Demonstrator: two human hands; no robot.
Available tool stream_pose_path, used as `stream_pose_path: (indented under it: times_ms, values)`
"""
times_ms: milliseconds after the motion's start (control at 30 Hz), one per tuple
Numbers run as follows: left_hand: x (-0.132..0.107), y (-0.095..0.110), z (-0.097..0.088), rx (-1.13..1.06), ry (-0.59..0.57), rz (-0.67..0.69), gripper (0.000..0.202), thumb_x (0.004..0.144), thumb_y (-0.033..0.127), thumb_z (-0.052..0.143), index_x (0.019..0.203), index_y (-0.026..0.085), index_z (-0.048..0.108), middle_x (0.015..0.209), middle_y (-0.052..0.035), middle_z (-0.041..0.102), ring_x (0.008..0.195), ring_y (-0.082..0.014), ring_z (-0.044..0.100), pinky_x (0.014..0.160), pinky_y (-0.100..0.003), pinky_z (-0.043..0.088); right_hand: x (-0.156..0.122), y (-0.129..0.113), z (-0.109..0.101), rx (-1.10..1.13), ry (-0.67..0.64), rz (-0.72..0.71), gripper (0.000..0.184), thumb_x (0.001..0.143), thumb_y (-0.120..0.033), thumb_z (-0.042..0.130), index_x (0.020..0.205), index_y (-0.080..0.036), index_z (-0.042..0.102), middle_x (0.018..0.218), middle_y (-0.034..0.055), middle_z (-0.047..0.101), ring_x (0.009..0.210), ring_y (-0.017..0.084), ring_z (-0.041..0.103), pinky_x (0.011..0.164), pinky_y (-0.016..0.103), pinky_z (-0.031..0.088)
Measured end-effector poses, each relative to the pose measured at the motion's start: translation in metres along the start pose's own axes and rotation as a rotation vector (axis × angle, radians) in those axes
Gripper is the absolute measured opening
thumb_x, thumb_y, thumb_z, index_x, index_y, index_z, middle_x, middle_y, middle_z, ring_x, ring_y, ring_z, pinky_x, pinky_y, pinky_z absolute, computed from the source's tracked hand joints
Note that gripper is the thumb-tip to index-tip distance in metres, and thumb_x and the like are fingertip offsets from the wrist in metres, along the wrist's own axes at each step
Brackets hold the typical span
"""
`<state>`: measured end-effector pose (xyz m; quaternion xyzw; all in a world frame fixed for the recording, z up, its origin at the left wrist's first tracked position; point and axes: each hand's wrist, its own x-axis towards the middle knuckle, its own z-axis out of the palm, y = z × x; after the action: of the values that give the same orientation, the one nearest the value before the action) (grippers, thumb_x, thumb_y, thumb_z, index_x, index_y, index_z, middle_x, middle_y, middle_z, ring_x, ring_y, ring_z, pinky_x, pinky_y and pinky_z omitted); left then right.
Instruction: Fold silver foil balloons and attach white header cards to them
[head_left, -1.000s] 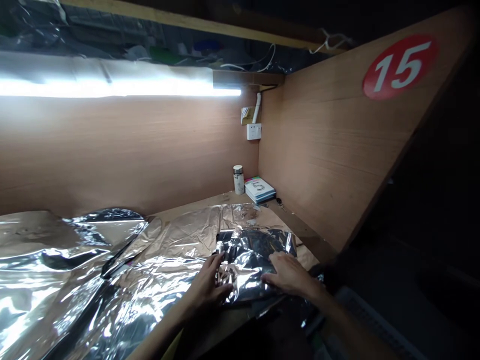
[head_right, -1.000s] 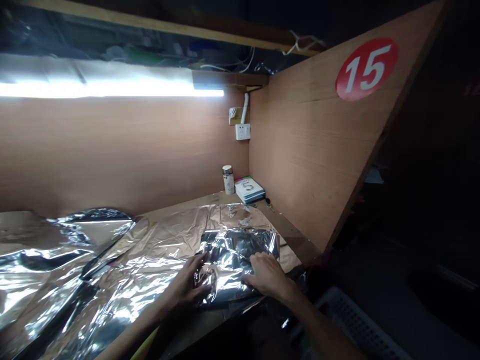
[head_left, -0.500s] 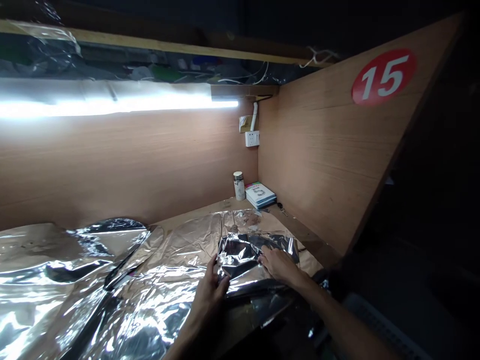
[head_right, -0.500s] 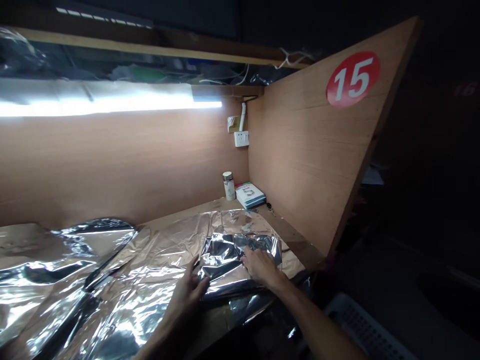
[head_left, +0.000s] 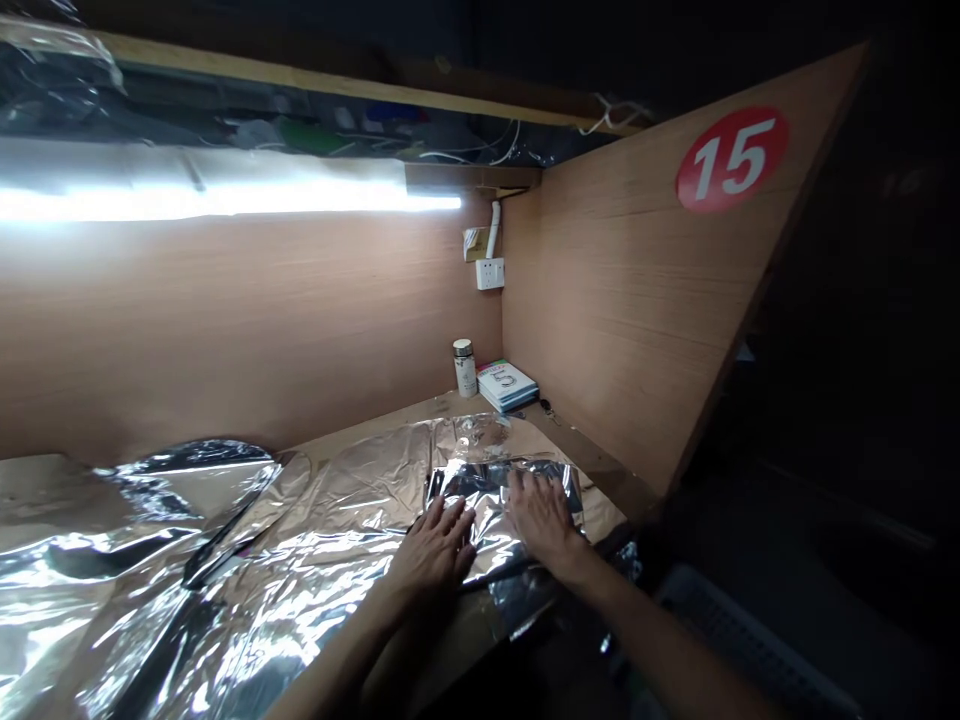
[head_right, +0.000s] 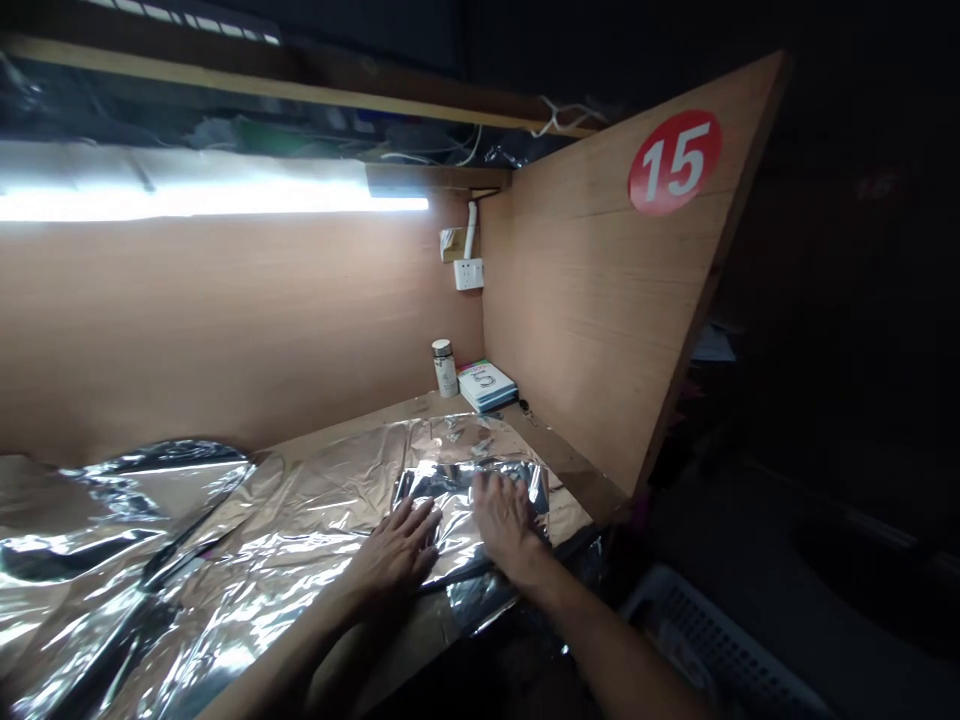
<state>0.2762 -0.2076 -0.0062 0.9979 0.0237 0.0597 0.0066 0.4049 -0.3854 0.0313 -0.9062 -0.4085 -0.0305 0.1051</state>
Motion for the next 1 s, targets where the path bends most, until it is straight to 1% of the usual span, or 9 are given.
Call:
stream_pose_path:
  times_ms: [100,167,300,400,500,633,733,867,1000]
  values:
    - [-0.005,-0.006,0.019,0.048,0.0,0.023,0.06,0.105,0.049,0.041,0.158,0.021,0.044,0.165,-0.0104,0.04,0.155,-0.0393,0.029,0.123,-0.058,0.029,-0.041,-0.01,0.016,0.027,0.133,-0.319,0.061,0.104,-0.038,0.053,0.159,-0.016,0.038,0.159,0.0191,0.047,0.148,0.035,0.04,0.124,0.055,0.022]
    - [-0.008,-0.008,0.026,0.063,0.034,0.034,0.059,0.106,0.049,0.038,0.159,0.023,0.042,0.167,-0.0094,0.038,0.155,-0.0381,0.028,0.124,-0.057,0.029,-0.071,0.002,0.031,0.052,0.136,-0.46,0.07,0.103,-0.048,0.055,0.161,-0.017,0.034,0.164,0.0143,0.041,0.152,0.032,0.034,0.126,0.05,0.02]
    - [-0.006,-0.008,0.028,0.055,0.072,0.016,0.057,0.106,0.047,0.041,0.159,0.026,0.043,0.166,-0.0073,0.04,0.154,-0.0395,0.03,0.122,-0.056,0.031,-0.104,0.057,0.037,-0.01,0.122,-0.323,0.063,0.106,-0.047,0.051,0.16,-0.017,0.037,0.164,0.0134,0.042,0.151,0.031,0.036,0.124,0.05,0.023]
    - [-0.007,-0.002,0.023,0.034,0.027,0.039,0.057,0.106,0.046,0.041,0.159,0.024,0.043,0.166,-0.0078,0.038,0.155,-0.0404,0.028,0.122,-0.057,0.031,-0.105,0.087,0.021,-0.048,0.117,-0.372,0.053,0.102,-0.044,0.059,0.149,-0.02,0.052,0.149,0.0139,0.059,0.14,0.032,0.049,0.124,0.056,0.021]
    - [-0.024,0.008,0.015,-0.007,-0.037,0.066,0.062,0.105,0.05,0.043,0.161,0.023,0.039,0.168,-0.0092,0.034,0.156,-0.042,0.022,0.122,-0.06,0.03,-0.105,0.093,0.01,-0.047,0.098,-0.518,0.04,0.096,-0.035,0.069,0.133,-0.022,0.064,0.132,0.0118,0.067,0.126,0.032,0.057,0.122,0.057,0.027]
    - [-0.066,0.012,0.0,-0.152,-0.085,0.177,0.086,0.094,0.07,0.054,0.164,0.025,0.031,0.172,-0.012,0.023,0.157,-0.0447,0.016,0.122,-0.064,0.027,-0.11,0.1,0.005,0.135,0.102,-0.617,0.028,0.1,-0.011,0.05,0.12,-0.02,0.068,0.142,0.0126,0.062,0.139,0.03,0.05,0.121,0.052,0.031]
    - [-0.087,0.01,-0.013,-0.355,-0.115,0.263,0.097,0.082,0.078,0.065,0.159,0.023,0.042,0.169,-0.0131,0.032,0.156,-0.0415,0.025,0.124,-0.059,0.029,-0.102,0.112,-0.005,0.438,-0.03,-0.546,0.026,0.105,-0.019,0.046,0.12,-0.021,0.067,0.123,0.0091,0.072,0.122,0.024,0.063,0.11,0.042,0.044]
    - [-0.073,0.008,-0.026,-0.636,-0.051,-0.123,0.058,0.095,0.069,0.046,0.115,0.023,0.075,0.124,-0.0117,0.074,0.125,-0.0349,0.062,0.104,-0.043,0.05,-0.06,0.12,-0.02,0.599,-0.158,-0.309,0.026,0.105,-0.036,0.049,0.099,-0.021,0.068,0.087,0.0034,0.071,0.083,0.02,0.066,0.078,0.03,0.049]
    - [-0.033,0.002,-0.026,-0.669,-0.037,-0.575,0.069,0.1,0.067,0.023,0.072,0.02,0.065,0.071,-0.0073,0.069,0.074,-0.0268,0.068,0.063,-0.031,0.046,-0.005,0.117,-0.016,0.605,-0.191,-0.145,0.032,0.102,-0.042,0.052,0.084,-0.019,0.064,0.07,0.0016,0.066,0.066,0.017,0.06,0.063,0.026,0.043]
